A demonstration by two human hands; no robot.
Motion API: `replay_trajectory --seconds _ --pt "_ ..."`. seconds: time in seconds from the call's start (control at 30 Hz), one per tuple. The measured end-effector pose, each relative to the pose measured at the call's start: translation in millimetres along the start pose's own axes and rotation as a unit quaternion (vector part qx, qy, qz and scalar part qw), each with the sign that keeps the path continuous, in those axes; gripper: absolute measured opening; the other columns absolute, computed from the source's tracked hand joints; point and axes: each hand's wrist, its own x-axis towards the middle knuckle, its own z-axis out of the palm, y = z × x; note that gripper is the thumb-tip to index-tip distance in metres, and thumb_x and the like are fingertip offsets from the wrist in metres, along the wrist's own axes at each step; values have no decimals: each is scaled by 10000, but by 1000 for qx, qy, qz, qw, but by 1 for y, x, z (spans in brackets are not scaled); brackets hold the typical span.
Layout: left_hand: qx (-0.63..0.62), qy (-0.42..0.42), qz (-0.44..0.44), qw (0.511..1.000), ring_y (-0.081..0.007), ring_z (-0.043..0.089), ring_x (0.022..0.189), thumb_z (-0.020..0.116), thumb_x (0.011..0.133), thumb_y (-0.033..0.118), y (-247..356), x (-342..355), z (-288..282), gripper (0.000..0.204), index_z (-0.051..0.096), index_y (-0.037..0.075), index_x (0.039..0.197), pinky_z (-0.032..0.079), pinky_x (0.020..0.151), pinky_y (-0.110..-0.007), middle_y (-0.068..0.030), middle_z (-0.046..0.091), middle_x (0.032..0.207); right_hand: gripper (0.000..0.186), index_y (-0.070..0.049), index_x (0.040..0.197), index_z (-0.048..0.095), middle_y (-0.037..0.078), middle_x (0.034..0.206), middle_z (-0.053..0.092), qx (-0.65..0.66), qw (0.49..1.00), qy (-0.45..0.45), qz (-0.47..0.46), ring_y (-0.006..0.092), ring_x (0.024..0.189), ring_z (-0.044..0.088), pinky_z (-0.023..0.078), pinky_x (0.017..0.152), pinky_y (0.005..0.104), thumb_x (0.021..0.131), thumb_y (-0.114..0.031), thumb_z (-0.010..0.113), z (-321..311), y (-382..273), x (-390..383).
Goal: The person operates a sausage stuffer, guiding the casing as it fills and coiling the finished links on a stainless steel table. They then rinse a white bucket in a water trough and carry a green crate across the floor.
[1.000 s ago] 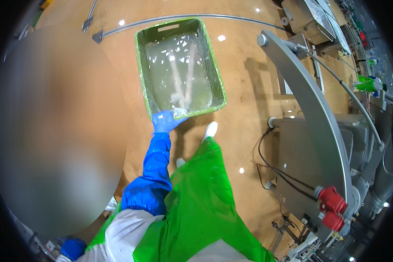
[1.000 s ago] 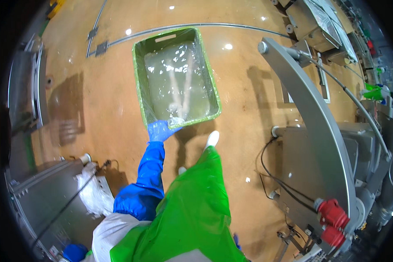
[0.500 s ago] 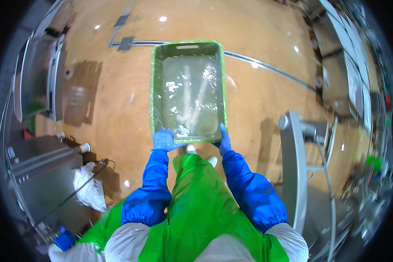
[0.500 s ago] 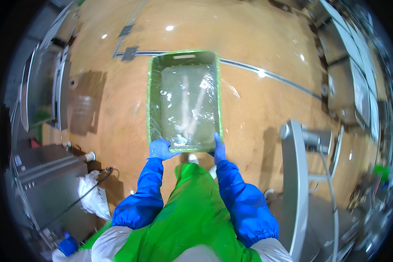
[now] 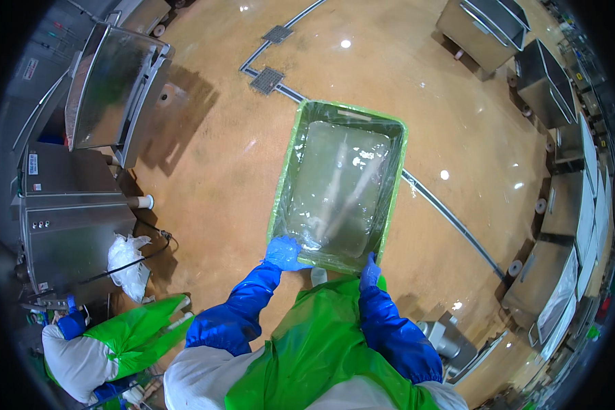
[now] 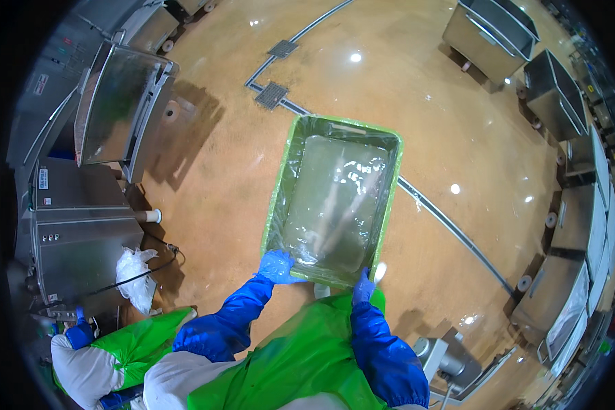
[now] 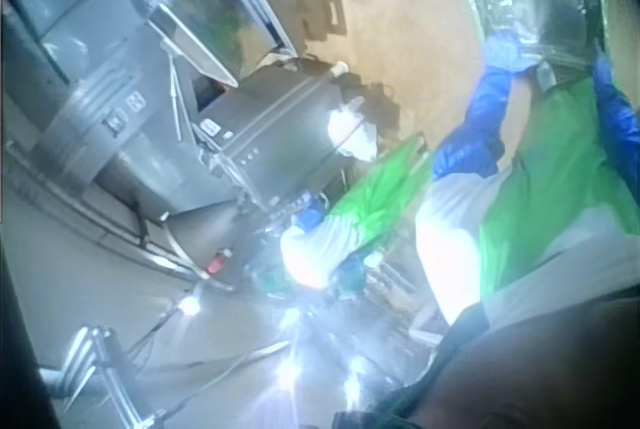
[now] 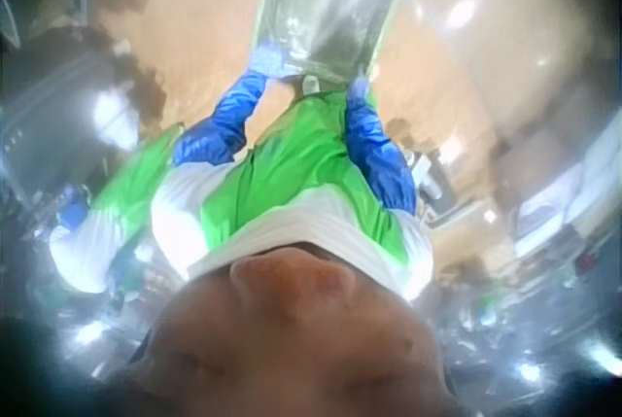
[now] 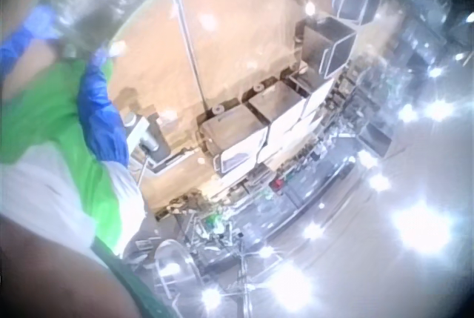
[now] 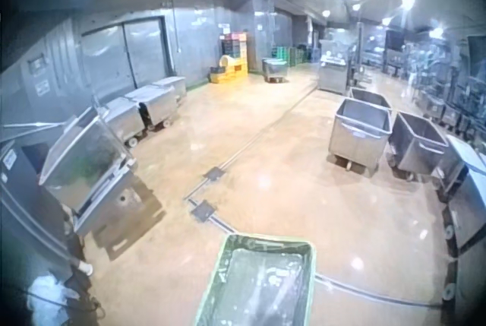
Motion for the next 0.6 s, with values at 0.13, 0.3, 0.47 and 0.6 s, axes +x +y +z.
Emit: replay_trajectory --seconds 0.13,0.3,0.47,0.6 --pt "-6 -31 -45 999 -284 589 743 531 644 763 1 72 -19 699 677 98 802 455 676 -424 -109 619 773 431 65 1068 588 93 800 603 -52 994 -97 -6 171 716 524 442 664 355 903 -333 564 17 -79 52" --pt "21 -103 -126 987 -271 579 828 492 619 816 -11 155 -62 762 687 113 839 452 701 -420 -116 615 837 433 49 1048 590 154 790 612 -175 964 -198 11 224 738 560 445 694 362 924 -359 515 73 -185 125" --pt "14 -125 -171 977 -279 578 845 468 631 824 -37 219 -92 773 698 112 826 449 732 -423 -113 616 861 452 43 1070 571 202 947 638 -209 930 -298 -48 294 875 588 438 770 384 933 -375 464 128 -259 183" --pt "-12 -87 -215 973 -290 589 811 468 629 826 -72 289 -119 777 701 108 811 454 722 -418 -124 620 854 442 25 1045 578 146 858 621 -231 918 -321 -39 233 790 580 446 676 361 925 -387 472 197 -347 225"
